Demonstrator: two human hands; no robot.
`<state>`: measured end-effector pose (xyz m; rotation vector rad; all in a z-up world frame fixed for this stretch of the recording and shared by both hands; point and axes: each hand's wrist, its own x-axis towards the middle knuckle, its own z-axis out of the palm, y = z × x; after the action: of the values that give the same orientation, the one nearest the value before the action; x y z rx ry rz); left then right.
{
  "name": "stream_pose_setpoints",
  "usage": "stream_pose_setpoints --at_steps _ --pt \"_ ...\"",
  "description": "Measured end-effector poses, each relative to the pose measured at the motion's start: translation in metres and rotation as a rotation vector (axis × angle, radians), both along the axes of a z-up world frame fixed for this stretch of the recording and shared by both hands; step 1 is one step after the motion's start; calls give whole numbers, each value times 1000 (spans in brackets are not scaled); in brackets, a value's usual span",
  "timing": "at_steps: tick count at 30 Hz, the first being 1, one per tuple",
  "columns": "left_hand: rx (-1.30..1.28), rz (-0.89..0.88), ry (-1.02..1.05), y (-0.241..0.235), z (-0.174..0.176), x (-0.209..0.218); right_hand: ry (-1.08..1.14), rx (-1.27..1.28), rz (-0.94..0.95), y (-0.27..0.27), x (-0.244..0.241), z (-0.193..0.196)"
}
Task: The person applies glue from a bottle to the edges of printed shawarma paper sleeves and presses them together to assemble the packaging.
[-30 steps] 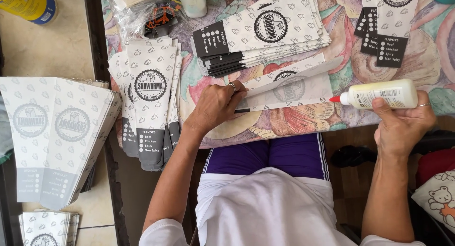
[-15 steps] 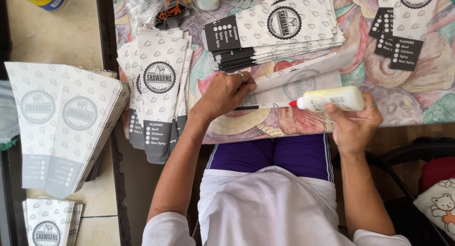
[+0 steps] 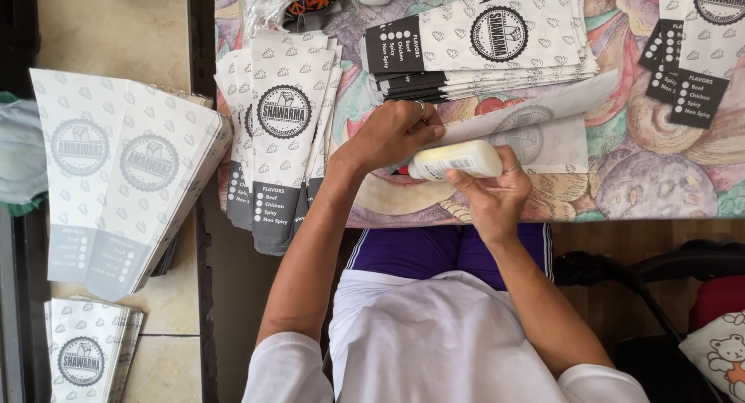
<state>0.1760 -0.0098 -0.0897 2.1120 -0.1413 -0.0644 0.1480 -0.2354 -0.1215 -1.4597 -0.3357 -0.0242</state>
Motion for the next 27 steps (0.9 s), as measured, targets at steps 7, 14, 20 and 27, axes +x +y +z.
stream_pose_setpoints --at_steps 7,14,20,27 --pt "26 -12 -10 -10 29 -22 38 150 -81 -31 16 26" --pt "365 -88 -185 -39 49 -63 338 291 -14 -62 0 55" --pt "464 -97 -319 -45 19 -72 460 317 228 -26 -31 52" --pt "390 -41 -374 -51 14 -75 460 276 -12 -108 -9 42"
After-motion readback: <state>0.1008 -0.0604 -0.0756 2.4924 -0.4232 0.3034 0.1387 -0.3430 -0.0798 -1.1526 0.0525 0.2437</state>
